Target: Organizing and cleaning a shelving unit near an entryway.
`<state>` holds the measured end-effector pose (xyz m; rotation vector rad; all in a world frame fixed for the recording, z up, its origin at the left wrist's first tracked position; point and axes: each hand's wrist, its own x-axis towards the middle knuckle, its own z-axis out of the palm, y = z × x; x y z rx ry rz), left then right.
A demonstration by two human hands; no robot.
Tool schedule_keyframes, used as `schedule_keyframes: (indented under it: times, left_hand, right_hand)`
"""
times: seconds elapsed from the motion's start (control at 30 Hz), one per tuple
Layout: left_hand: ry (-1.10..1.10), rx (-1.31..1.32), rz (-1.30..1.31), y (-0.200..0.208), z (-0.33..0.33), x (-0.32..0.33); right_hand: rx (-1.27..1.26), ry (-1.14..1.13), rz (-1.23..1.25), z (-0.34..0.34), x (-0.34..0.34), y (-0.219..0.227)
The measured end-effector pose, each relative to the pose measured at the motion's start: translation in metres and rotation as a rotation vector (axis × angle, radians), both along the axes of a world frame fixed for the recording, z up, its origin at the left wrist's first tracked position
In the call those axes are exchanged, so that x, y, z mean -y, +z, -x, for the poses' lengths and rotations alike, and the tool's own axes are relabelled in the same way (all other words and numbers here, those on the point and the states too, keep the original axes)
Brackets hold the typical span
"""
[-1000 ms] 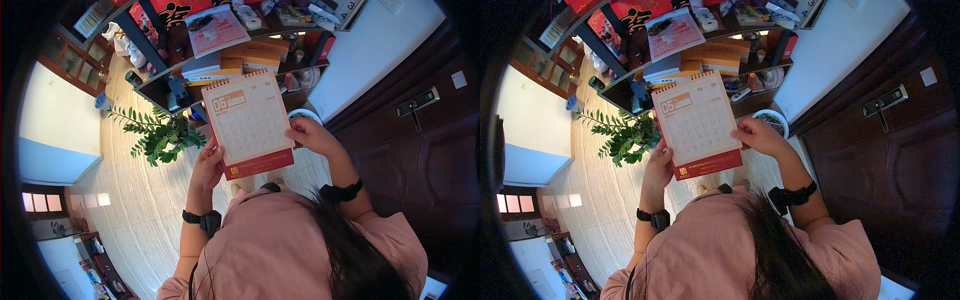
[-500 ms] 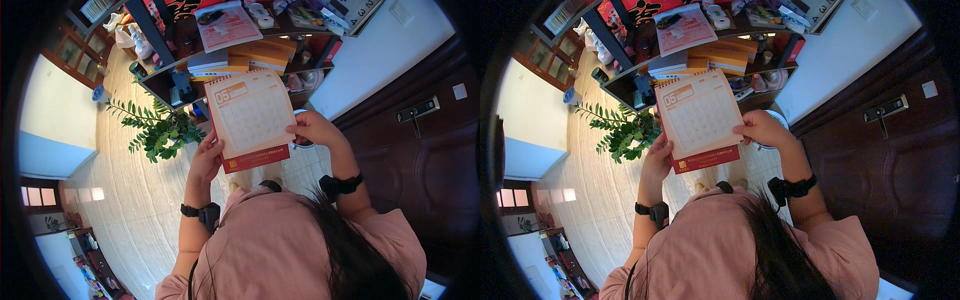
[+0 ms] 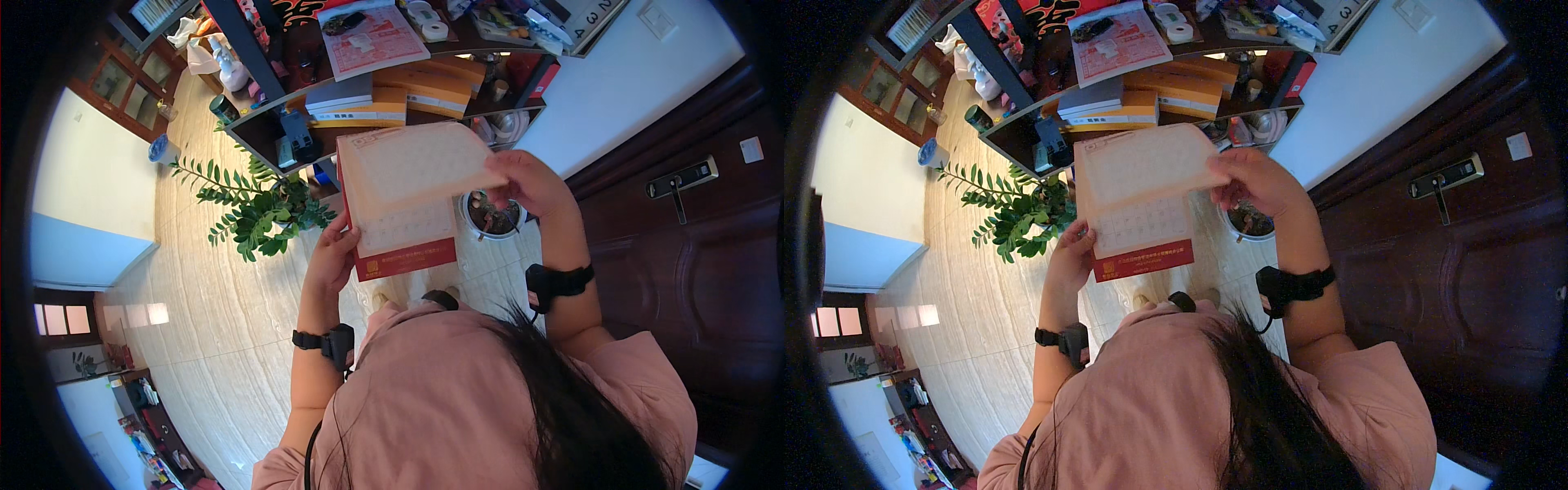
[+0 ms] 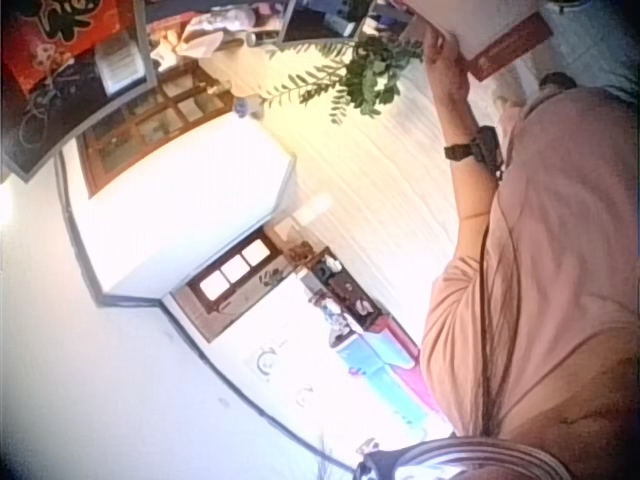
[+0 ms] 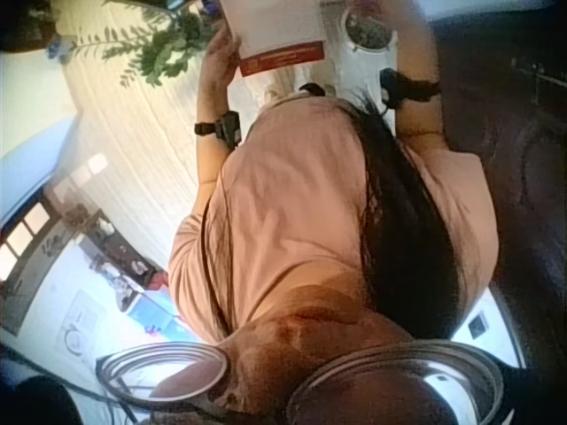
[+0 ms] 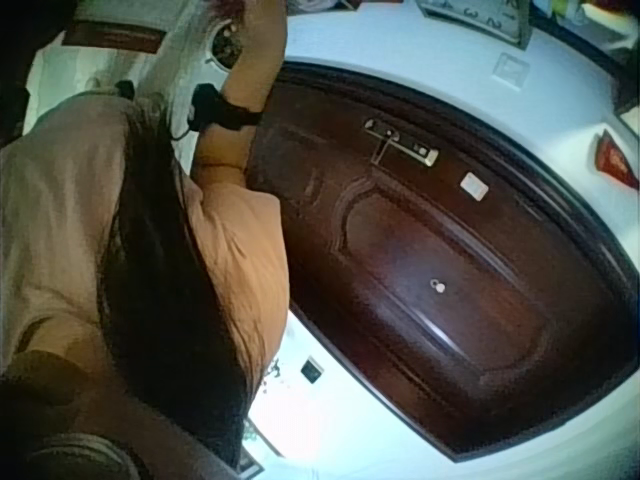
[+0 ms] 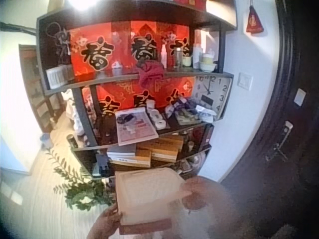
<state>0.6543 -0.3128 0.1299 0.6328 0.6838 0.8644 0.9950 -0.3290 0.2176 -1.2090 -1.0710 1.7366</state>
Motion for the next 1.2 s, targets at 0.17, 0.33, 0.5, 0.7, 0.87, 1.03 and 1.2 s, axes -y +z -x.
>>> schedule_keyframes:
  times: [0.17,0.33,0.5,0.7,0.87,1.03,1.2]
  left_hand:
    - [-0.092,-0.027,0.017,-0.013,0.010,0.003]
    - [-0.125,-0.002,0.047,-0.015,0.009,0.010]
    - [-0.088,0.068,0.047,-0.009,0.005,0.013]
    - [-0.029,-0.007,0.048,-0.015,0.011,0.016]
    - [-0.004,-0.010,0.069,-0.018,0.014,0.019]
    - [0.013,0.007,0.069,-0.012,0.013,0.021]
    - [0.032,0.014,0.076,-0.008,0.014,0.023]
  right_hand:
    - [-0.551,-0.125,-0.156,0.008,-0.008,0.005]
    - [-0.067,-0.348,-0.139,0.029,-0.019,-0.023]
    - [0.499,-0.135,-0.104,0.027,-0.028,-0.067]
    - [0.500,-0.111,0.130,0.039,-0.015,-0.072]
    - [0.292,-0.023,0.107,0.037,-0.007,-0.072]
    - [0.417,0.167,-0.027,0.034,0.000,-0.076]
    - [0.574,0.203,-0.078,0.047,0.005,-0.069]
